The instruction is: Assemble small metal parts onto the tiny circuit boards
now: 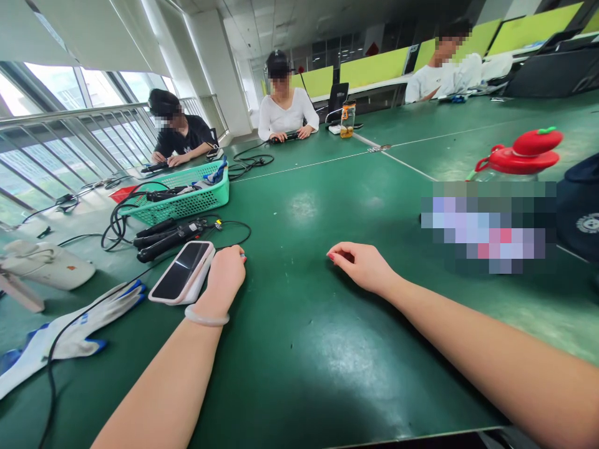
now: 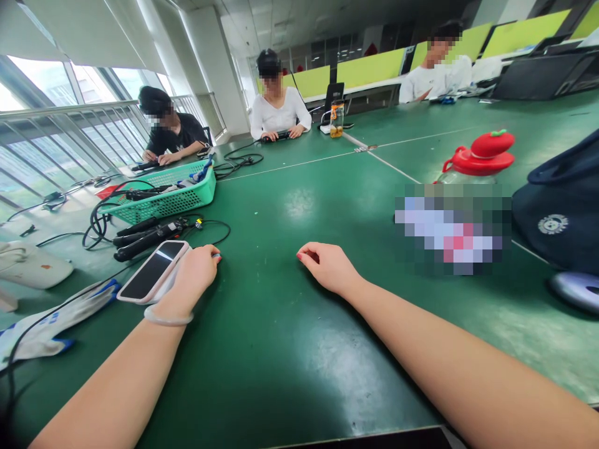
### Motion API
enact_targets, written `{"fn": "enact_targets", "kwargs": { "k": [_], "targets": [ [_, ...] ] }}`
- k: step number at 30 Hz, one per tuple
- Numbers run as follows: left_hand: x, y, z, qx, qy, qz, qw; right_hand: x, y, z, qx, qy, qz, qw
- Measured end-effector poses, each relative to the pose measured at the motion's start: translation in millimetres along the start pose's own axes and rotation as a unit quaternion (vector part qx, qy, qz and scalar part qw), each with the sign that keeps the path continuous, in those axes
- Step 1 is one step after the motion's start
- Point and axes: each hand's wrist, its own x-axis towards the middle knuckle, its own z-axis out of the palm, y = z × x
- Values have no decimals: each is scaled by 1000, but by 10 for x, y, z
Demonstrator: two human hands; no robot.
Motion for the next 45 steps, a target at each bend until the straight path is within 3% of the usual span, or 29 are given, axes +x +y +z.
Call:
{"fn": "enact_targets", "kwargs": {
  "k": [5, 10, 17, 22, 23, 25, 27, 29, 32, 37, 42, 45],
  "targets": [
    [-25, 28, -22, 31, 16, 0, 999, 3, -2, -1, 2, -2, 1, 1000],
    [-45, 54, -42, -5, 27, -6, 1000, 5, -5, -2, -3, 1, -10, 1000],
    [61, 84, 143, -265, 32, -58, 962, -15, -19, 6, 4, -12, -12, 1000],
    [-51, 381, 191, -370, -16, 8, 929, -3, -34, 70, -5, -40, -24, 999],
    [-111, 468, 174, -402, -35, 32, 915, 1, -34, 84, -15, -49, -36, 998],
    [-250, 636, 117, -545, -101, 86, 828, 4, -35, 104, -41, -64, -65, 995],
    [-383, 765, 51, -618, -148, 125, 762, -1, -39, 115, -63, -73, -87, 992],
    [-475, 833, -1, -655, -175, 156, 718, -13, -48, 121, -76, -83, -96, 989],
    [-518, 843, -18, -671, -177, 170, 699, -33, -62, 131, -91, -97, -100, 986],
    [-498, 832, 34, -702, -192, 137, 672, -32, -81, 172, -115, -89, -104, 984],
    [-522, 871, -5, -754, -250, 106, 598, -7, -112, 209, -141, -84, -121, 979],
    [-521, 882, -37, -786, -254, 87, 557, 10, -114, 226, -137, -84, -123, 979]
  ]
}}
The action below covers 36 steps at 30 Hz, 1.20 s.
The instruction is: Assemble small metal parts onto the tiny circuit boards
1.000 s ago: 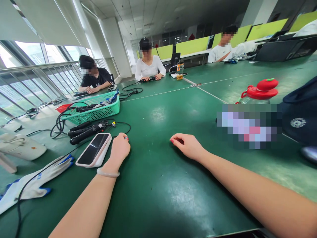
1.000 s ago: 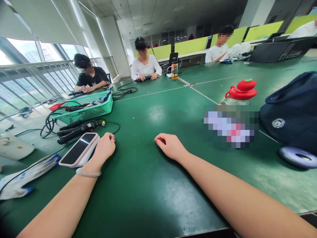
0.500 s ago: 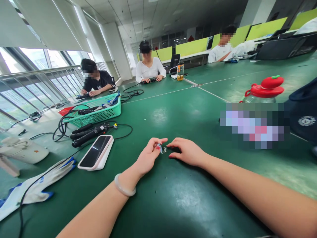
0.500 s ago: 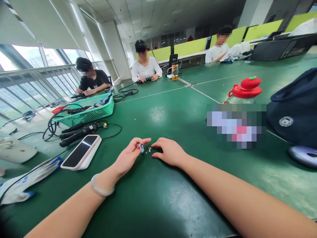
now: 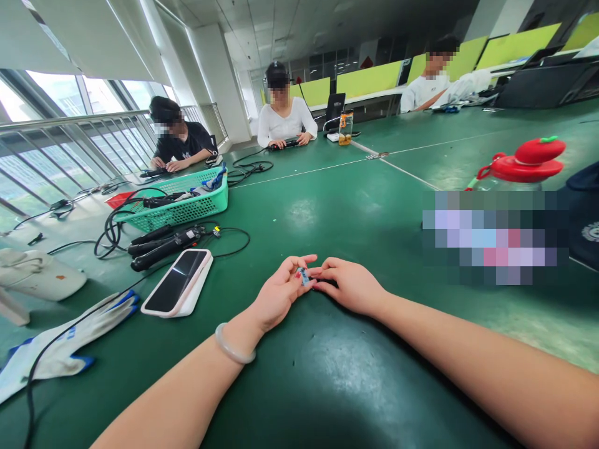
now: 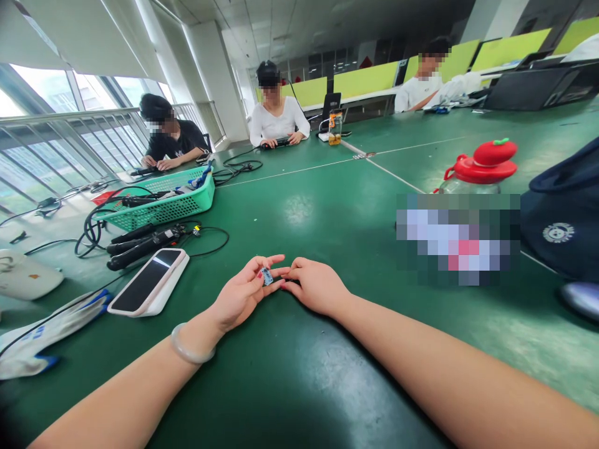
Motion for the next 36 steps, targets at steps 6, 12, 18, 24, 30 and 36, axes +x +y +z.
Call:
{"fn": "enact_targets", "kwargs": {
  "k": [6, 12, 18, 24, 30, 36],
  "targets": [
    [63, -37, -63, 133, 64, 40, 988, 8, 34, -8, 51, 3, -6, 999],
    [121, -73, -121, 261, 116, 12, 958, -37, 26, -80, 163, 15, 69, 984],
    [128, -100, -131, 256, 89, 10, 962, -61, 14, -89, 182, 23, 80, 980],
    [112, -122, -150, 238, 69, 2, 969, -67, 4, -100, 219, 40, 106, 969],
    [71, -119, -102, 263, 46, 11, 964, -66, -63, -132, 336, 24, 151, 929],
    [15, -85, -55, 355, 29, 71, 932, -74, -96, -135, 318, 46, 154, 934]
  ]
}}
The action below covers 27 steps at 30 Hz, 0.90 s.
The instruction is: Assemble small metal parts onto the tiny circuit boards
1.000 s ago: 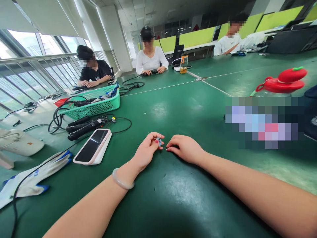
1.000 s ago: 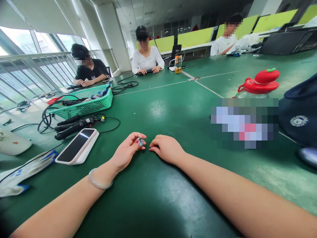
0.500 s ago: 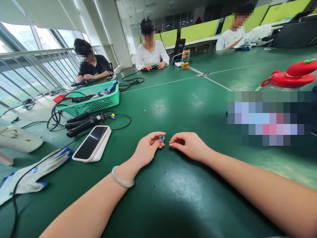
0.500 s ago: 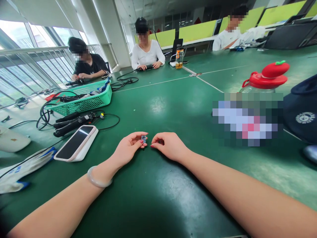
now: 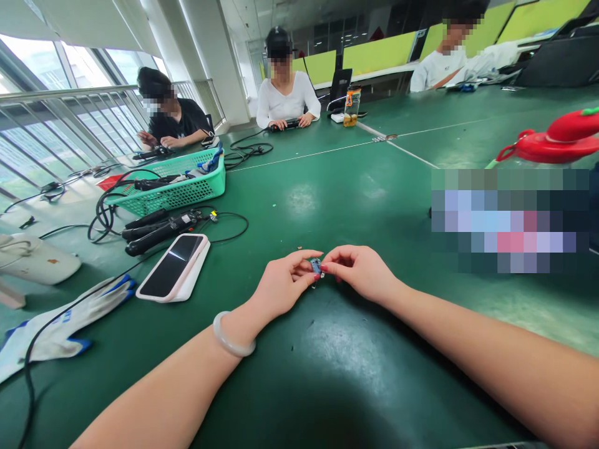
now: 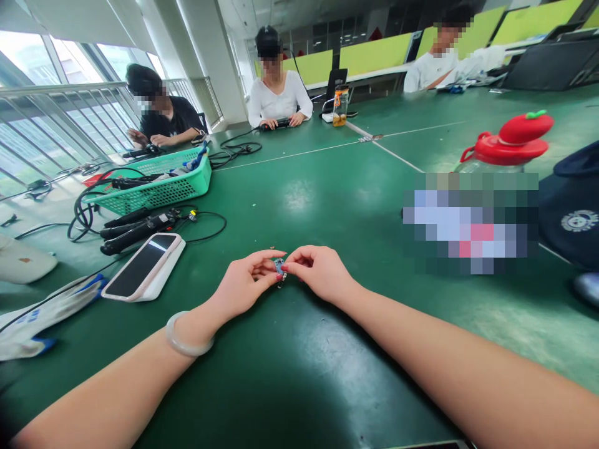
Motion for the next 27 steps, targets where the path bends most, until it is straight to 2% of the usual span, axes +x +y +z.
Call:
{"fn": "enact_targets", "kwargs": {
  "k": [6, 27],
  "targets": [
    [-10, 46, 2, 40, 7, 11, 999, -3, 19, 12, -8, 24, -14, 1000],
    [-27, 111, -13, 57, -7, 16, 998, -46, -19, 83, 80, -2, -22, 997]
  ]
}}
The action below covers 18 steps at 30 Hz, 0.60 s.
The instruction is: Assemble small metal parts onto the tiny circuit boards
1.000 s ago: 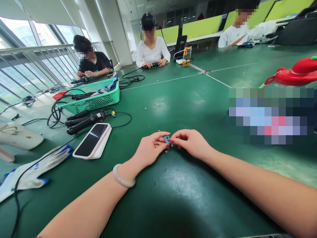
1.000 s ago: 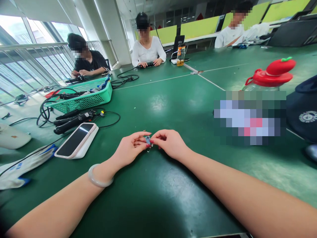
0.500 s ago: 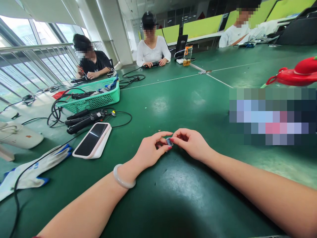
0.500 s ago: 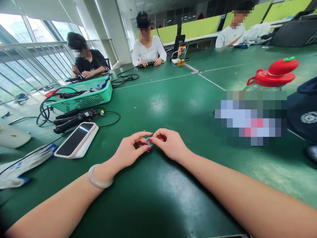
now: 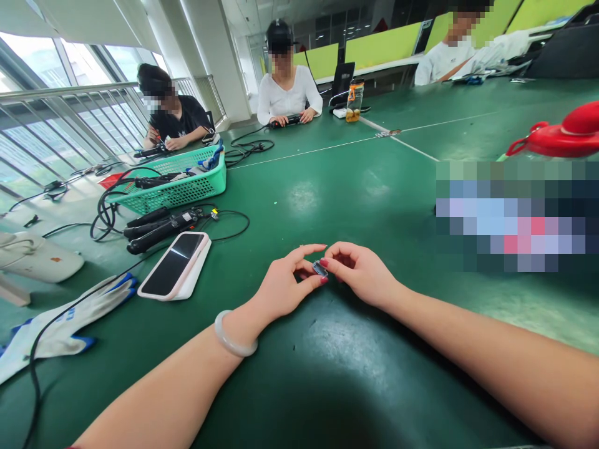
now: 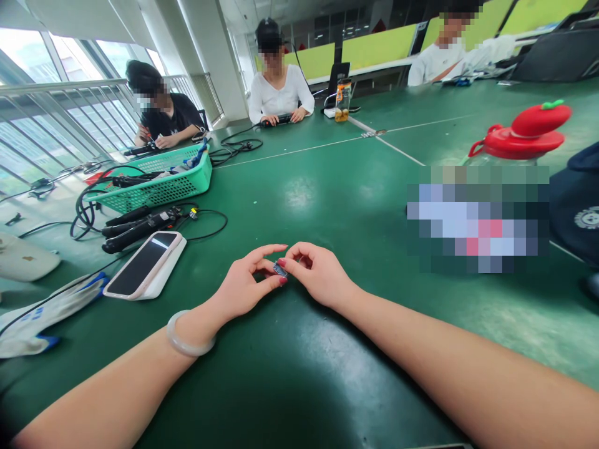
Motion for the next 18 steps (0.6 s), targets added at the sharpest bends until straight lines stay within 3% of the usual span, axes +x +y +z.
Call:
{"fn": "enact_targets", "kwargs": {
  "k": [9, 18],
  "targets": [
    [-7, 10, -8, 19, -11, 25, 999, -4, 22, 15, 3, -2, -9, 1000],
    [-28, 4, -18, 27, -15, 47, 998, -38, -30, 23, -102, 17, -57, 993]
  ]
}}
